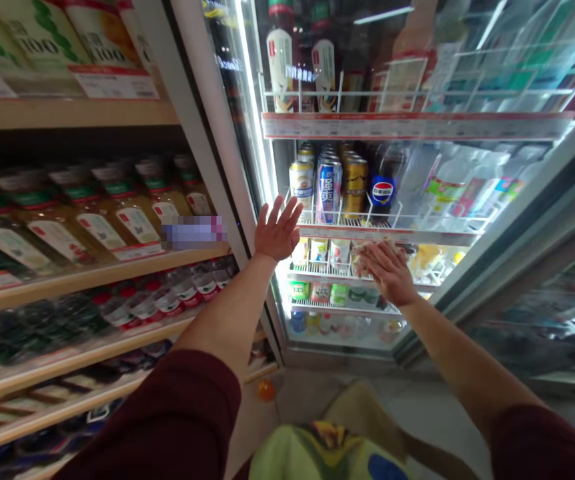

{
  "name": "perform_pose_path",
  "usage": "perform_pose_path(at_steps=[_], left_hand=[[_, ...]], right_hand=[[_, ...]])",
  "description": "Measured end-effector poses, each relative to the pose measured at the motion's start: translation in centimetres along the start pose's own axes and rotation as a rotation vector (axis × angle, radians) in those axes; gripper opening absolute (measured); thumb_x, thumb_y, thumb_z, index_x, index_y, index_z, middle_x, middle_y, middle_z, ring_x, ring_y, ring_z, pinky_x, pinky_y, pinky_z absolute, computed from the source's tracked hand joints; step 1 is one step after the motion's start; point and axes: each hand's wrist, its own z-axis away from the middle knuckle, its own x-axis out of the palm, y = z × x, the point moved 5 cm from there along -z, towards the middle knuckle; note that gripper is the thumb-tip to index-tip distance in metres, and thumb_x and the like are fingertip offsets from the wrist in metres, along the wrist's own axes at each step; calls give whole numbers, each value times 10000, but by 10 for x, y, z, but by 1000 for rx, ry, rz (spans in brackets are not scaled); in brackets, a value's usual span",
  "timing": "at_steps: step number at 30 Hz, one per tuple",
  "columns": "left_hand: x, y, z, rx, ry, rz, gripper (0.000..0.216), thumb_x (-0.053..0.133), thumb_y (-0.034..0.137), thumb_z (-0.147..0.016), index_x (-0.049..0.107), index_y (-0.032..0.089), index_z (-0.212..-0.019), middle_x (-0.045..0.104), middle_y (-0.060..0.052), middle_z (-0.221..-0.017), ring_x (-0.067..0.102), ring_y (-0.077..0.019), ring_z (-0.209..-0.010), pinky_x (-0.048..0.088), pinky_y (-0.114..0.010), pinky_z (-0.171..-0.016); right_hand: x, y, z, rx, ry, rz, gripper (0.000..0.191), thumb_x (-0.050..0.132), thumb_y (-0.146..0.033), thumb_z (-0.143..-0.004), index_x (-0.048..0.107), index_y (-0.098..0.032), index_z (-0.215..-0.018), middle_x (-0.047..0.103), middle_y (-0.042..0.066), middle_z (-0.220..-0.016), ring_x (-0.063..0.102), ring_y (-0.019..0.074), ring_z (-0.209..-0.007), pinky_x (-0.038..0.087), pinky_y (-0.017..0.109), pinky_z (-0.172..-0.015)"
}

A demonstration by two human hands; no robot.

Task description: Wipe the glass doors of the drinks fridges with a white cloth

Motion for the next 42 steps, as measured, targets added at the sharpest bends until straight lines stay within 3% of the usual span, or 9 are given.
perform_pose_path(at_steps=[7,14,19,21,24,28,35,37,42], left_hand=[[5,-2,2,-28,-14,8,592,371,405,-1056,373,273,-1633,390,-47,-1647,152,-249,-1604,20,-505,-1343],[9,3,6,-50,55,0,596,317,371,-1072,321,249,-1656,391,-63,-1643,139,-246,-1603,-23,-501,-1342],[10,2,8,-74,68,17,602,357,377,-1059,328,287,-1654,399,-38,-1640,158,-259,-1600,10,-521,-1347],[9,2,8,-77,69,19,606,365,376,-1056,326,290,-1655,395,-31,-1642,154,-254,-1601,2,-515,-1349],[9,2,8,-81,65,17,606,384,366,-1050,345,283,-1648,399,-34,-1640,159,-253,-1600,16,-511,-1351],[10,1,8,-83,63,12,600,382,387,-1049,368,271,-1637,411,-49,-1633,151,-265,-1600,52,-538,-1346],[8,2,8,-78,73,36,607,362,394,-1060,311,302,-1658,384,-39,-1647,134,-258,-1601,14,-541,-1344],[7,3,8,-73,79,39,607,359,404,-1063,317,286,-1656,378,-41,-1651,112,-255,-1604,-12,-528,-1344],[6,3,7,-73,87,42,616,376,369,-1047,313,302,-1657,391,-26,-1644,116,-251,-1603,-14,-518,-1345]], right_hand=[[-20,54,-41,301,281,30,587,460,-223,-1047,377,-302,-1623,203,49,-1726,174,342,-1615,269,651,-1271],[-3,2,-4,-62,-29,-51,577,546,-214,-1024,454,-396,-1564,601,-14,-1487,528,212,-1436,419,424,-1239],[-34,66,-55,261,272,18,573,466,-231,-1053,394,-333,-1613,257,20,-1711,221,317,-1607,300,577,-1295],[-34,72,-62,307,315,39,596,426,-222,-1060,333,-327,-1640,166,10,-1735,142,329,-1624,262,629,-1293],[-16,40,-45,129,189,35,652,497,-219,-1042,295,-331,-1652,295,33,-1697,222,303,-1608,285,600,-1285],[0,1,-20,-156,-18,-14,557,558,-200,-1021,485,-372,-1546,596,-16,-1493,510,191,-1450,361,395,-1271],[-26,57,-71,292,260,24,605,469,-212,-1048,349,-315,-1632,197,27,-1727,152,328,-1622,241,617,-1297],[-15,41,-63,237,181,8,618,464,-224,-1051,321,-320,-1644,243,27,-1713,140,314,-1625,224,613,-1306],[9,-10,-31,-127,-128,-83,466,499,-245,-1048,557,-371,-1493,590,-34,-1495,478,193,-1473,372,408,-1263]])
